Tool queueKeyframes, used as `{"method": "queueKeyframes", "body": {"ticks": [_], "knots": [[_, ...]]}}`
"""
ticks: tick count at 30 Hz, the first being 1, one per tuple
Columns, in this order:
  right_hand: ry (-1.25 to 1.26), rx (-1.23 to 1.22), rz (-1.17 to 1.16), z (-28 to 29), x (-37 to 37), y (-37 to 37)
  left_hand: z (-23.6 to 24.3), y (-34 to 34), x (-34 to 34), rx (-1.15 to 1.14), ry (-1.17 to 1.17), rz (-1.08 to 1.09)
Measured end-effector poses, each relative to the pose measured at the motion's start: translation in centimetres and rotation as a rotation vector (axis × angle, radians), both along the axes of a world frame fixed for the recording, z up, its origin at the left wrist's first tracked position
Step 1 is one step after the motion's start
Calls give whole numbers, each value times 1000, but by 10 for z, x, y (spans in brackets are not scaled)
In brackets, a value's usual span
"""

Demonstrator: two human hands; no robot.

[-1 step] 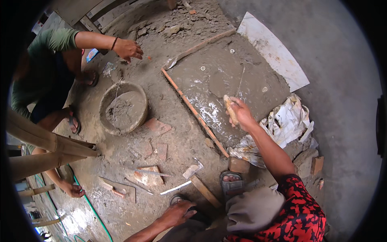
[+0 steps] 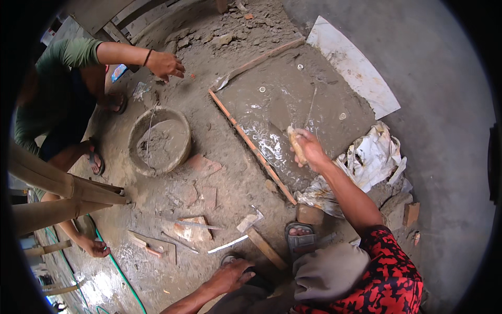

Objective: The person applies wet cement into a square wooden frame using a trowel and then smooths the surface.

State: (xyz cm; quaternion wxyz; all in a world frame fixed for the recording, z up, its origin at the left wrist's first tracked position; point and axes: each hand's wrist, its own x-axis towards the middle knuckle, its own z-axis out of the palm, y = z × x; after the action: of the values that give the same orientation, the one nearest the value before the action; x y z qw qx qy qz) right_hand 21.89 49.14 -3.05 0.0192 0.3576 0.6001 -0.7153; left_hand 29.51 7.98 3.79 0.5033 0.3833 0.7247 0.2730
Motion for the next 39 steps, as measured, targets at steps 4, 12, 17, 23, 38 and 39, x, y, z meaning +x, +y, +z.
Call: {"method": "queueKeyframes", "body": {"ticks": [4,12,17,23,38,39], "knots": [[-135,0,287,9,21,-22,15,5,-17,-72,30,38],[32,15,-23,-4,-10,8,5,-4,1,-61,16,30],[-121,0,272,3,18,-22,8,-7,2,-35,32,37],[-60,189,395,15,30,17,10,7,-9,-29,48,26],[-84,428,9,63,39,54,11,16,-7,-40,24,10],[-130,522,11,67,29,75,12,17,-8,-40,31,10]]}}
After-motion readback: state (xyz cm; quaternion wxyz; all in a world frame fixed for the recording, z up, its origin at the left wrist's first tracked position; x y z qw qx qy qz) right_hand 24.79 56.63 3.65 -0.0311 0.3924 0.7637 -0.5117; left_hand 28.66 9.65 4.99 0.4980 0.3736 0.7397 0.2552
